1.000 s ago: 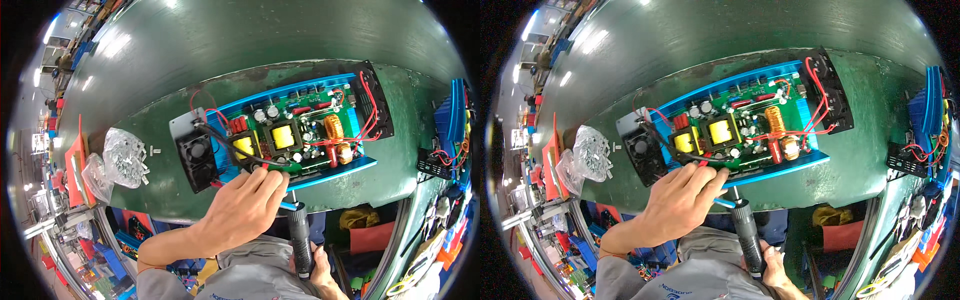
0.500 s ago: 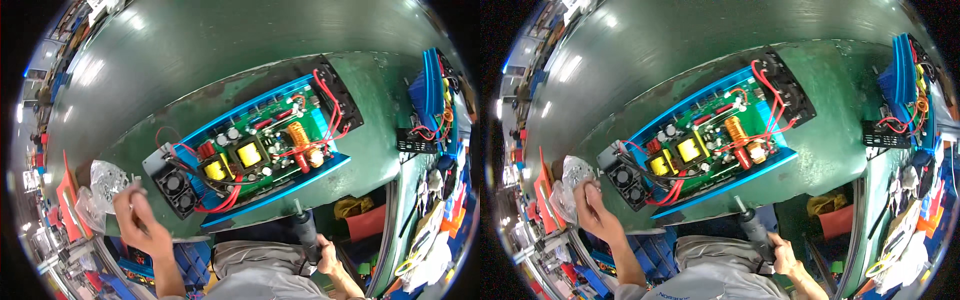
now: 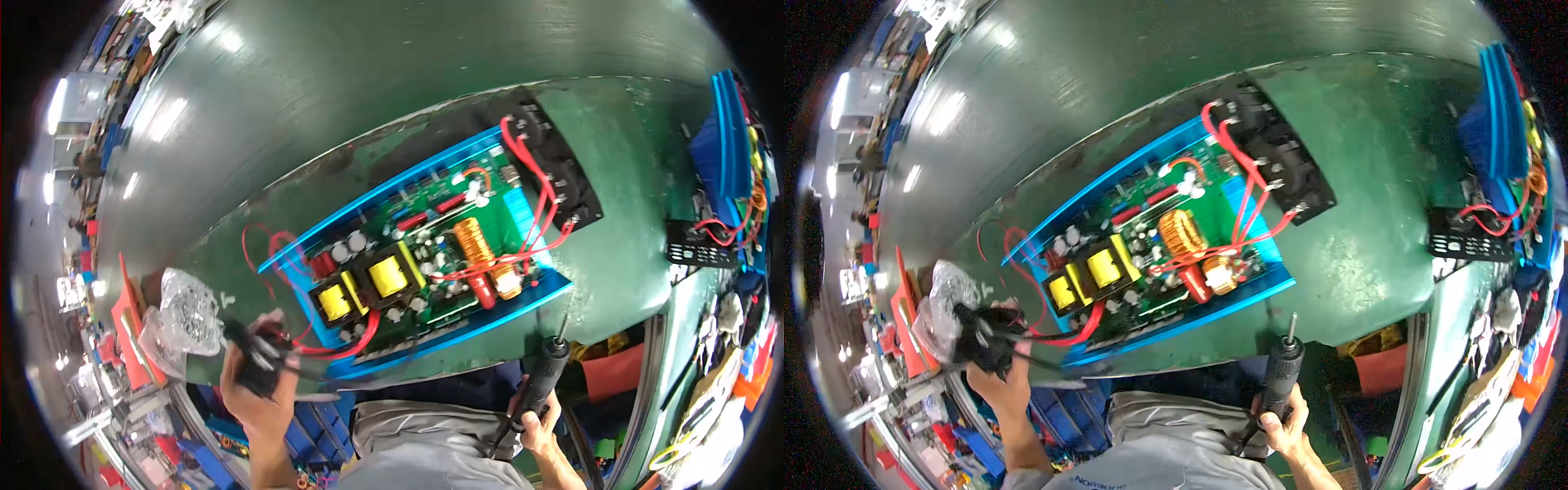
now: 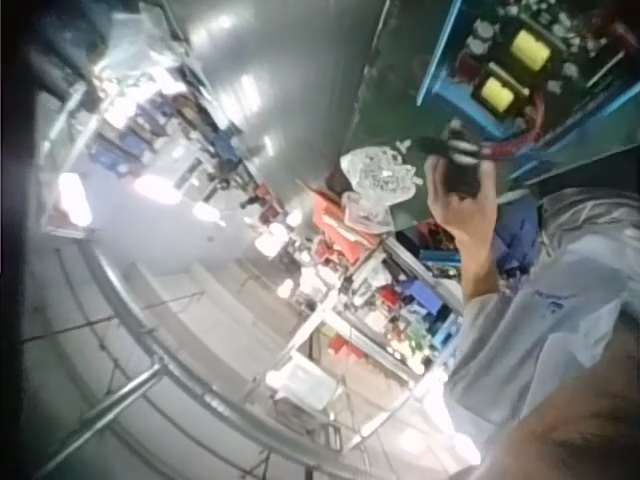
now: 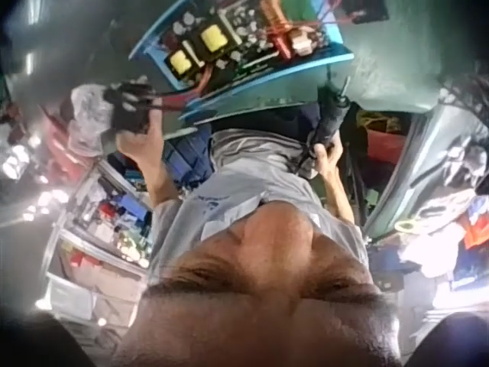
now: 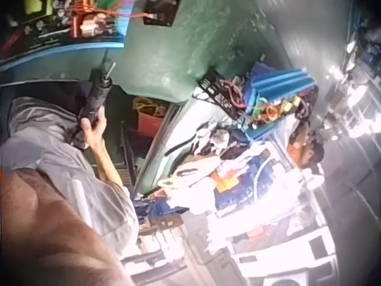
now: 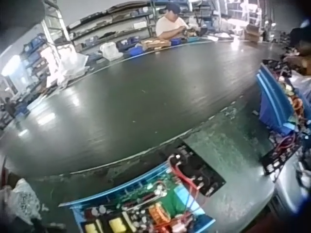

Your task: Assembling an electronic inverter unit by using an electric screwdriver to secure components inside a blue metal housing.

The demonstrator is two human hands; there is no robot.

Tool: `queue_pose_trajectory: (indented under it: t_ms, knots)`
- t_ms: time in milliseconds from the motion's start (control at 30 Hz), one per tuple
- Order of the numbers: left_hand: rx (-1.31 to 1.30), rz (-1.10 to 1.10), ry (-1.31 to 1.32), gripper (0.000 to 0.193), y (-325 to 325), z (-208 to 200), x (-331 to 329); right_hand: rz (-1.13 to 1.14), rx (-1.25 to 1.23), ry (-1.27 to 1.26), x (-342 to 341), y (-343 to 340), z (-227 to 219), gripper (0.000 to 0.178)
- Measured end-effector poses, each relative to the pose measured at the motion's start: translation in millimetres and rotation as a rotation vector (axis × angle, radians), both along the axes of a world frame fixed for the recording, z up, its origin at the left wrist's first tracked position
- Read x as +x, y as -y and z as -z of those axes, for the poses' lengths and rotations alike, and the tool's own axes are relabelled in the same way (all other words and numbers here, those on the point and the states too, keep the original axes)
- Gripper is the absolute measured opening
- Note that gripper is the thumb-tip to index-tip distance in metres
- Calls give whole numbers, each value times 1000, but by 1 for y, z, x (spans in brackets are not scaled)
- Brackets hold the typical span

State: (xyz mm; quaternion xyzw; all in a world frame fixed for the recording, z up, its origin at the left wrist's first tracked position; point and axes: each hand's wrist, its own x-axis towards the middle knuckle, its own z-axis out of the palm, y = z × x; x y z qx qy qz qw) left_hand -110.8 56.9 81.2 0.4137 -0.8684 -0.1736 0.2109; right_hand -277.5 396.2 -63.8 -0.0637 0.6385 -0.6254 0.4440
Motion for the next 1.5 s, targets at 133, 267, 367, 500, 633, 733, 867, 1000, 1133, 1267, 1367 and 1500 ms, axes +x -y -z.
queue_pose_trajectory:
  t_ms: [133,267,367,500,633,733,867,1000,1133,1267,1367,1500]
  knots:
    - [-411,405,158,48,27,-18,-41,54,-5,21,-4,-5,3,87]
    - [-506,207,17,57,43,3,-59,82,-5,-89,-5,10,-3,84]
    - [-374,-48,51,46,35,13,-56,85,-17,-129,3,18,-7,83]
    - [96,-100,82,56,43,22,-47,109,-44,-173,11,18,-9,81]
    - [-81,-105,-181,53,40,33,-26,121,-22,-185,20,15,-12,79]
    - [57,-233,-256,46,32,25,2,177,-26,-208,28,16,-9,79]
    - [0,-185,-13,43,39,56,51,178,-54,-173,31,21,-14,79]
    - [-276,-31,-79,50,34,43,44,167,-75,-185,25,21,-25,78]
    - [106,7,-258,55,45,27,10,345,55,-473,-18,42,-65,53]
    - [250,76,-252,47,53,43,-9,254,363,-797,-107,55,-92,52]
    - [93,-11,-284,44,42,38,-10,76,492,-1797,-126,110,-130,42]
    - [-228,-11,-361,34,28,24,-19,-291,9,-1573,-56,188,-169,44]
